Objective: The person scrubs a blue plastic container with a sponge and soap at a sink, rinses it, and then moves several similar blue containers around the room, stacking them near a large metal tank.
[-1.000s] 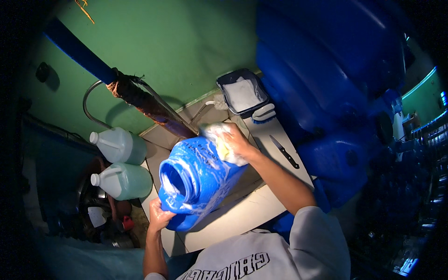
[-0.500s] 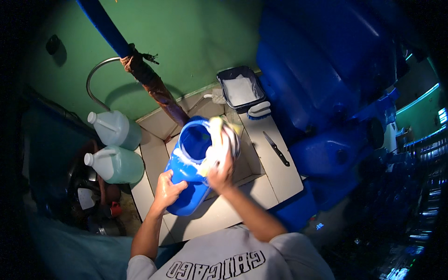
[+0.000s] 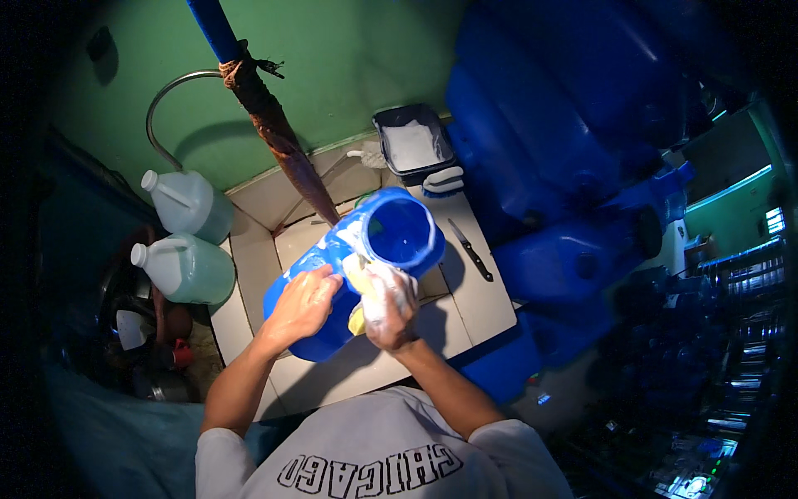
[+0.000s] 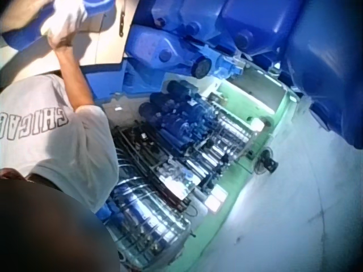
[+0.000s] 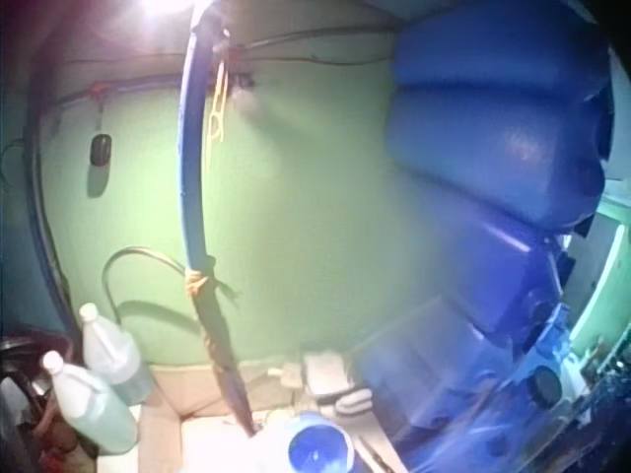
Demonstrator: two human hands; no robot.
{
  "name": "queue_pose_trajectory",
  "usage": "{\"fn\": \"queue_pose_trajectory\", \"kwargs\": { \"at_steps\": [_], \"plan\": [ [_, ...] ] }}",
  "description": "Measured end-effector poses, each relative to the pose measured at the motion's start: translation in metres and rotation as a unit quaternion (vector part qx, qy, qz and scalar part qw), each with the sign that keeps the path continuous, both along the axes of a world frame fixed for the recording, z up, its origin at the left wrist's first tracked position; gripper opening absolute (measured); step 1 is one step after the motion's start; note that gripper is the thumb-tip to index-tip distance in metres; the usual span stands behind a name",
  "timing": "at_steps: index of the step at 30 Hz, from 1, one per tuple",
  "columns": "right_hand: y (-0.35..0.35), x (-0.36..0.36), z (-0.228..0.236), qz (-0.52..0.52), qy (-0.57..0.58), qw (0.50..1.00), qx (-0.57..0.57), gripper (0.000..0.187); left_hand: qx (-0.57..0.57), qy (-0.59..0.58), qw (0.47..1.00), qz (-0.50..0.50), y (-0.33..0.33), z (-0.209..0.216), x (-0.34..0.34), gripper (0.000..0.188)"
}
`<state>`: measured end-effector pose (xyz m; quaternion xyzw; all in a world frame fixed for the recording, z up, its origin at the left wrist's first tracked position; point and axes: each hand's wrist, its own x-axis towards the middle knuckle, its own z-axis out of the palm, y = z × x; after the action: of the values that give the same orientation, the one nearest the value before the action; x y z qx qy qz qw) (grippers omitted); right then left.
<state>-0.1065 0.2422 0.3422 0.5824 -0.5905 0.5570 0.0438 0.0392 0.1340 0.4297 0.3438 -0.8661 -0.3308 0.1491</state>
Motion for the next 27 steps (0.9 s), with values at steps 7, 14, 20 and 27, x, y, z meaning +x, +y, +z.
{"fn": "queue_pose_trajectory", "kwargs": {
  "at_steps": [7, 14, 20, 27],
  "plan": [
    [0.023, -0.046, 0.126, 0.108, 0.087, 0.957, 0.255, 0.058, -0.016, -0.081, 0.979, -0.187, 0.009, 0.035, -0.044, 0.034],
    [0.038, -0.096, 0.129, 0.126, 0.114, 0.904, 0.392, 0.103, -0.177, -0.006, 0.954, -0.241, 0.004, 0.018, -0.083, 0.03],
    [0.035, -0.096, 0.126, 0.063, 0.213, 0.892, 0.393, 0.081, -0.066, 0.082, 0.991, -0.086, -0.002, 0.022, -0.044, 0.042],
    [-0.016, -0.069, 0.137, 0.149, 0.186, 0.851, 0.467, 0.048, -0.064, 0.122, 0.984, -0.116, -0.009, -0.001, -0.028, 0.069]
  ]
}}
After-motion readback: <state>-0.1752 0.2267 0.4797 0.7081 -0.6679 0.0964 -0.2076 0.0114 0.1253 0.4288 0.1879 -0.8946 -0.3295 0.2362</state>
